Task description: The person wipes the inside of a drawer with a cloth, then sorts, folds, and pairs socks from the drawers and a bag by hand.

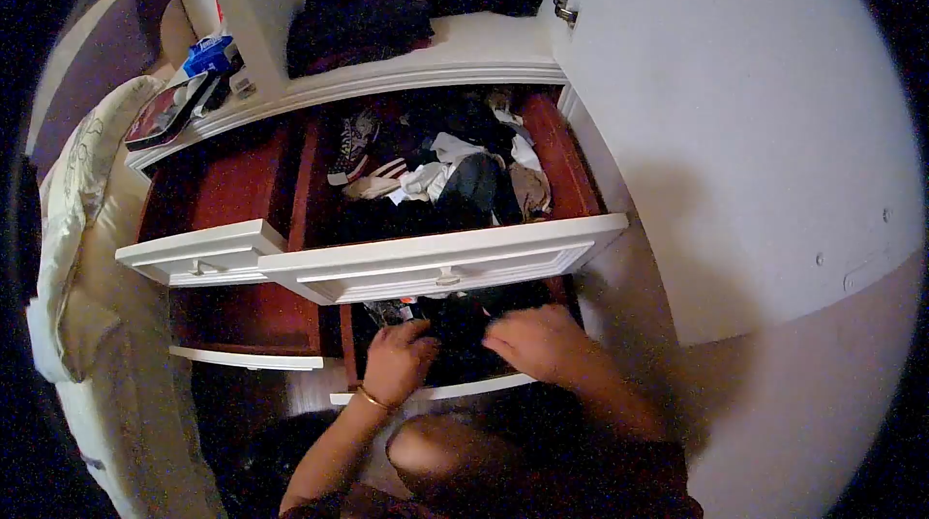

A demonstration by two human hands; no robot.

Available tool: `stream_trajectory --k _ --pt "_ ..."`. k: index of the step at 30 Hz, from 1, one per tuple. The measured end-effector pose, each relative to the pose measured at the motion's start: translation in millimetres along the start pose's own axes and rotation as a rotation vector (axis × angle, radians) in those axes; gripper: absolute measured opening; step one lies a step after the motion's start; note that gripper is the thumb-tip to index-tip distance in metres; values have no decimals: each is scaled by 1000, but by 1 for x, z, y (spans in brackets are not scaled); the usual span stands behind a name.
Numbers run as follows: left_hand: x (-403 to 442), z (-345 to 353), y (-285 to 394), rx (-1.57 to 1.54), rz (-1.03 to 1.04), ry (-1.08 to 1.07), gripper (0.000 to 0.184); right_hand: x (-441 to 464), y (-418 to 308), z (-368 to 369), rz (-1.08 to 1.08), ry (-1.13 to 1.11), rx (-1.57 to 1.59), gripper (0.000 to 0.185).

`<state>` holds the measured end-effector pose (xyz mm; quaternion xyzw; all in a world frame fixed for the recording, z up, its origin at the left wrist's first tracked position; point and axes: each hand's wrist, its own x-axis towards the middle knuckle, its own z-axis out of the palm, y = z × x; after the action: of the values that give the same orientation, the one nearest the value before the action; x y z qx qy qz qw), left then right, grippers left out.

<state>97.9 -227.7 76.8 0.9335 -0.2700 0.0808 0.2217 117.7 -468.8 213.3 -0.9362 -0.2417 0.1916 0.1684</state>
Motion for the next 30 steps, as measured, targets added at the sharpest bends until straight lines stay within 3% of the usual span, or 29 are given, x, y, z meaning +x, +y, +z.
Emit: stream_trajectory --k 2,3,5,7,8,13,17,19,23,25,30 --pt "32 -59 17 -43 7 194 32 13 -30 -29 -230 506 215 19" --pt "47 -85 22 52 39 384 37 29 -37 -37 -244 704 238 15" --pt "75 -124 25 224 -53 512 39 71 -35 -52 -331 936 16 23" --pt "88 -132 11 353 -117 519 38 98 -26 -40 -13 579 -245 34" --pt "83 -128 1 292 -126 411 38 98 -27 -38 -35 604 -228 37" --pt "48 -130 21 238 -197 311 38 64 -39 -26 -127 567 -193 42" --pt "-3 -129 48 233 -179 308 45 29 -54 -43 -214 199 -192 36" --pt "-21 -130 62 285 -124 388 45 27 -61 -54 -300 161 -235 31" --pt "-45 -127 68 212 -42 466 41 96 -84 -86 -286 322 -351 18" --pt "-51 -123 64 166 2 490 40 157 -80 -92 -190 271 -472 16" --pt "-63 -127 59 136 45 406 43 274 -50 -68 -158 165 -423 36"
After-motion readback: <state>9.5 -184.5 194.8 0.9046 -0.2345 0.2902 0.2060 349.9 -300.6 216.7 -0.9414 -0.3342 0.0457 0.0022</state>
